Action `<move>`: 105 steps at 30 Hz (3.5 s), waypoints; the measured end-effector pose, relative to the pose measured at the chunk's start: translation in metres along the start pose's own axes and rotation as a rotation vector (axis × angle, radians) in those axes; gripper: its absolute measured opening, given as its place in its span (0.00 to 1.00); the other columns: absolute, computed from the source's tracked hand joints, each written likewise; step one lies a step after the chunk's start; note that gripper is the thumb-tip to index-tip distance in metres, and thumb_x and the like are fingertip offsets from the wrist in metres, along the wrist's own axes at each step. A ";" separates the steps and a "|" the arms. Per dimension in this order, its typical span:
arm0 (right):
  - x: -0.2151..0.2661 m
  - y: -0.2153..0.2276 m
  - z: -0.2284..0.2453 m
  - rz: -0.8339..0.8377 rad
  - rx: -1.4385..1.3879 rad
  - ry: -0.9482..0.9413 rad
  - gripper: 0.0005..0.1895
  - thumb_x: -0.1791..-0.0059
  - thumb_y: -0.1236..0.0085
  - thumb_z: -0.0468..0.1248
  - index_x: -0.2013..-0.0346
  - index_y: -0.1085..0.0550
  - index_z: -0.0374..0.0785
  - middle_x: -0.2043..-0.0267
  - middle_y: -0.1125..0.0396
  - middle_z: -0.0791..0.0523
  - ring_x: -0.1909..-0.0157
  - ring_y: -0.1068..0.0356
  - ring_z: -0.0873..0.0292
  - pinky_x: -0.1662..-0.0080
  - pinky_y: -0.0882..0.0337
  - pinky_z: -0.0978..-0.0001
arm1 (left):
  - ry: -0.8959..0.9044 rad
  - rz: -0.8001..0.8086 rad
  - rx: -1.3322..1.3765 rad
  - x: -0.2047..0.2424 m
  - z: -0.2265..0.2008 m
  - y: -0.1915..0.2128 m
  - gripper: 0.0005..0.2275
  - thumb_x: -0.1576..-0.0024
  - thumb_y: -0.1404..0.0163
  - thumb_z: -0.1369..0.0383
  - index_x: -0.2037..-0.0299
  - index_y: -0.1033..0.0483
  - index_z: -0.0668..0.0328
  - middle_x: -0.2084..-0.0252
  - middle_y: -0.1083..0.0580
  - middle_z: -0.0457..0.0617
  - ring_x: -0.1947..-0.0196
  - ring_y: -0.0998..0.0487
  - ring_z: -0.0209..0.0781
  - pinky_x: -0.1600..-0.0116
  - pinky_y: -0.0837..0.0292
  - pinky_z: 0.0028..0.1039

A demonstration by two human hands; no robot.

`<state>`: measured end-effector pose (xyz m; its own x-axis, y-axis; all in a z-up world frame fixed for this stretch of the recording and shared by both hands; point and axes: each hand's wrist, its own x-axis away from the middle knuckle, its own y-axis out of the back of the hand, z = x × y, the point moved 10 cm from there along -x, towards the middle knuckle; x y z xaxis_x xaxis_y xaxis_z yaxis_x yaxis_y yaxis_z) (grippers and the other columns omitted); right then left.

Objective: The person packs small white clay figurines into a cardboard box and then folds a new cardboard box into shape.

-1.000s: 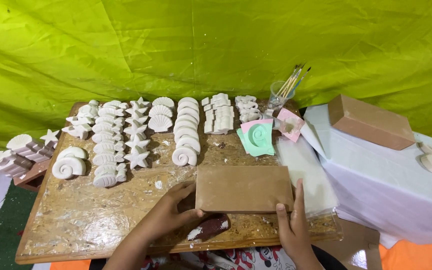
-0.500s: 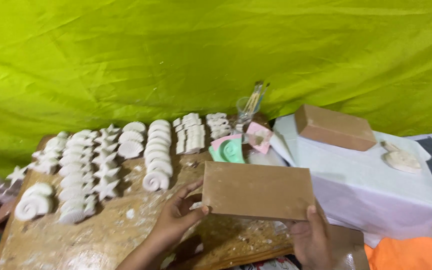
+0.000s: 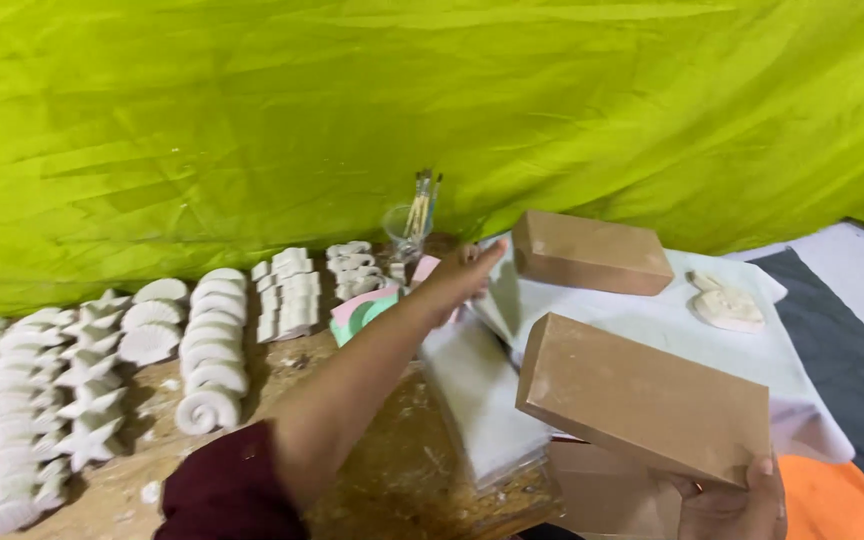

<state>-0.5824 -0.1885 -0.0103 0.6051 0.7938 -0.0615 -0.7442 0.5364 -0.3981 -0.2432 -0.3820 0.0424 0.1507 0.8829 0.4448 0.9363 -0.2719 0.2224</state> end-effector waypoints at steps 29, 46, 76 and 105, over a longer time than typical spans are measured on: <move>-0.034 0.040 0.024 -0.104 0.074 0.031 0.35 0.45 0.66 0.50 0.24 0.44 0.43 0.23 0.43 0.53 0.25 0.39 0.52 0.41 0.30 0.56 | 0.187 -0.095 0.016 -0.115 -0.017 -0.035 0.56 0.58 0.40 0.41 0.22 0.65 0.44 0.26 0.44 0.47 0.61 0.24 0.34 0.79 0.47 0.25; -0.169 0.055 0.014 -0.049 1.021 0.590 0.46 0.66 0.23 0.41 0.38 0.38 0.45 0.36 0.39 0.54 0.36 0.39 0.55 0.39 0.38 0.63 | 0.050 -0.283 0.462 0.106 0.042 0.103 0.38 0.53 0.45 0.75 0.28 0.43 0.48 0.37 0.32 0.66 0.47 0.23 0.66 0.47 0.20 0.51; -0.197 -0.122 -0.052 0.011 0.895 -0.366 0.32 0.49 0.48 0.56 0.32 0.34 0.50 0.29 0.42 0.55 0.31 0.44 0.49 0.35 0.42 0.53 | 0.222 -0.362 0.840 0.234 0.256 0.142 0.36 0.51 0.52 0.89 0.28 0.35 0.58 0.37 0.27 0.76 0.39 0.27 0.73 0.36 0.35 0.57; -0.073 -0.257 -0.021 0.222 1.020 1.203 0.19 0.52 0.42 0.36 0.50 0.25 0.26 0.51 0.33 0.40 0.49 0.34 0.36 0.48 0.37 0.43 | -0.277 0.095 -0.117 0.231 0.225 0.127 0.55 0.53 0.31 0.63 0.24 0.68 0.35 0.20 0.71 0.42 0.21 0.71 0.43 0.25 0.62 0.45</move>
<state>-0.4297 -0.3900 0.0771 -0.0432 0.4647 -0.8844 -0.4142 0.7973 0.4391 -0.0176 -0.1263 -0.0216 0.3315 0.9176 0.2191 0.8734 -0.3863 0.2965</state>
